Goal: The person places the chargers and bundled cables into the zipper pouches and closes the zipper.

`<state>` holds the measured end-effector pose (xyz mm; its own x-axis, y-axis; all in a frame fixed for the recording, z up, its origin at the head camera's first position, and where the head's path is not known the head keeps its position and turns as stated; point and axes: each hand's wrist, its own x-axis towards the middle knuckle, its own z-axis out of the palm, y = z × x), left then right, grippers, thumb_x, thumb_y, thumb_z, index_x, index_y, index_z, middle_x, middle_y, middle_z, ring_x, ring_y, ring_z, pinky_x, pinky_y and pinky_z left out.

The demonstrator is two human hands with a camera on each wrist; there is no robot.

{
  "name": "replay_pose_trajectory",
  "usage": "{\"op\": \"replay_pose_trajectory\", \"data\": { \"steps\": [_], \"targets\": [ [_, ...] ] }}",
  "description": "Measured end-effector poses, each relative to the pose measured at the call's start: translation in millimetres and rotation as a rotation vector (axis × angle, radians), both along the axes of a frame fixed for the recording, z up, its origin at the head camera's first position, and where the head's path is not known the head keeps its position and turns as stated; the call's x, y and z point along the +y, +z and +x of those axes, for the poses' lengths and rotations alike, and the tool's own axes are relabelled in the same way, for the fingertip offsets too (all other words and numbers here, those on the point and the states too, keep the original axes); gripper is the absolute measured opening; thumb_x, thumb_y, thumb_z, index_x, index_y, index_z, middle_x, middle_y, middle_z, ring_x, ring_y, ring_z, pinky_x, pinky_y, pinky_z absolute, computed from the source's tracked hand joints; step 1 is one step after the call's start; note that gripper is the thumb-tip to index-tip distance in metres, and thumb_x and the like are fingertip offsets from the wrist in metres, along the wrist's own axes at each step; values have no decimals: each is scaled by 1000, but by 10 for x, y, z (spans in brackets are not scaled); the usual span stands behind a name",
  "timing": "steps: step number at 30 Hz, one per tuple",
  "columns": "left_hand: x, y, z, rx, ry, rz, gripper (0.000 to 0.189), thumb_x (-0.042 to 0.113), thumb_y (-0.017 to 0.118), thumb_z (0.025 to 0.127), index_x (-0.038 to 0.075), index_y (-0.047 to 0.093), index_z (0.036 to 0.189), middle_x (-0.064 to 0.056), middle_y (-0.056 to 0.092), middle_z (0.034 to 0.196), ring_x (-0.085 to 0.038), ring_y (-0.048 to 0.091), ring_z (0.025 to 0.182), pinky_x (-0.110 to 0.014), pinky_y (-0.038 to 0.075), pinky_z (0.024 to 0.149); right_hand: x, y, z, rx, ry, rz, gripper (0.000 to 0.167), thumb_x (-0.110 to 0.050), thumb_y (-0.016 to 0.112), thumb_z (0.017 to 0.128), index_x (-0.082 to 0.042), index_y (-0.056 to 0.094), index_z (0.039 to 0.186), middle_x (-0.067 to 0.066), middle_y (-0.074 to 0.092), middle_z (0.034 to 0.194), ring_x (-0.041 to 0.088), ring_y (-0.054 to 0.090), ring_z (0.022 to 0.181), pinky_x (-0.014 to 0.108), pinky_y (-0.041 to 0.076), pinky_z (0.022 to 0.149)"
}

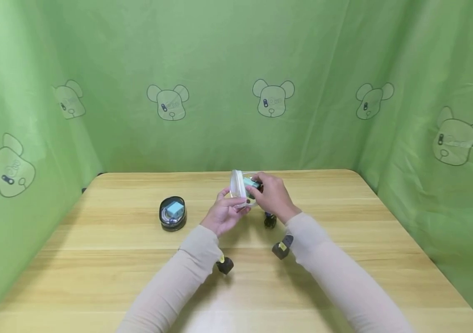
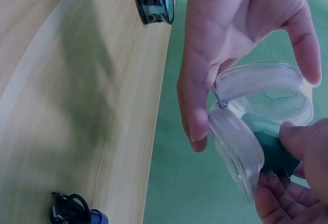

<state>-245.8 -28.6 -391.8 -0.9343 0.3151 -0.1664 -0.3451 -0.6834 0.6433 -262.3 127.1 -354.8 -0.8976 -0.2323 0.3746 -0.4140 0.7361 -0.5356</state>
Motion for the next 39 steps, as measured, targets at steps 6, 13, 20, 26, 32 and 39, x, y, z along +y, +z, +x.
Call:
{"op": "replay_pose_trajectory", "data": {
  "steps": [6,13,20,26,32,39],
  "targets": [
    [-2,6,10,-10,-9,33,76,-14,51,87,23,15,143,-22,26,146,-36,39,129,-40,38,109,-7,1,9,0,-3,12,32,-20,71,90,2,62,112,14,67,95,24,62,78,31,57,66],
    [4,-1,9,-5,-23,59,76,-13,50,86,24,14,143,-23,24,146,-37,39,130,-40,38,109,-7,-4,9,2,-4,0,33,-18,70,90,2,62,115,14,68,101,24,64,80,33,58,68],
    [12,-19,-8,6,-15,63,74,-13,48,85,23,14,140,-21,24,146,-34,42,125,-39,41,107,6,14,17,6,9,-26,32,-17,69,91,3,62,114,15,67,100,25,65,82,34,58,68],
    [-15,-16,-15,-6,4,96,73,-14,48,85,22,15,140,-20,23,146,-36,39,129,-38,43,105,55,24,25,12,0,-33,31,-19,67,92,3,62,114,15,66,99,26,63,84,36,58,71],
    [-58,6,-12,-13,22,81,73,-15,48,85,21,17,141,-20,22,148,-38,37,131,-39,43,105,134,-40,-2,33,2,-42,24,-18,63,95,2,63,109,14,66,95,26,62,82,36,56,71],
    [-104,-10,-25,-13,43,78,73,-15,48,84,22,19,140,-20,24,147,-38,38,130,-39,44,104,240,-147,-40,17,-8,-30,17,-14,56,98,0,63,103,13,65,93,27,60,83,39,55,74]
  ]
}}
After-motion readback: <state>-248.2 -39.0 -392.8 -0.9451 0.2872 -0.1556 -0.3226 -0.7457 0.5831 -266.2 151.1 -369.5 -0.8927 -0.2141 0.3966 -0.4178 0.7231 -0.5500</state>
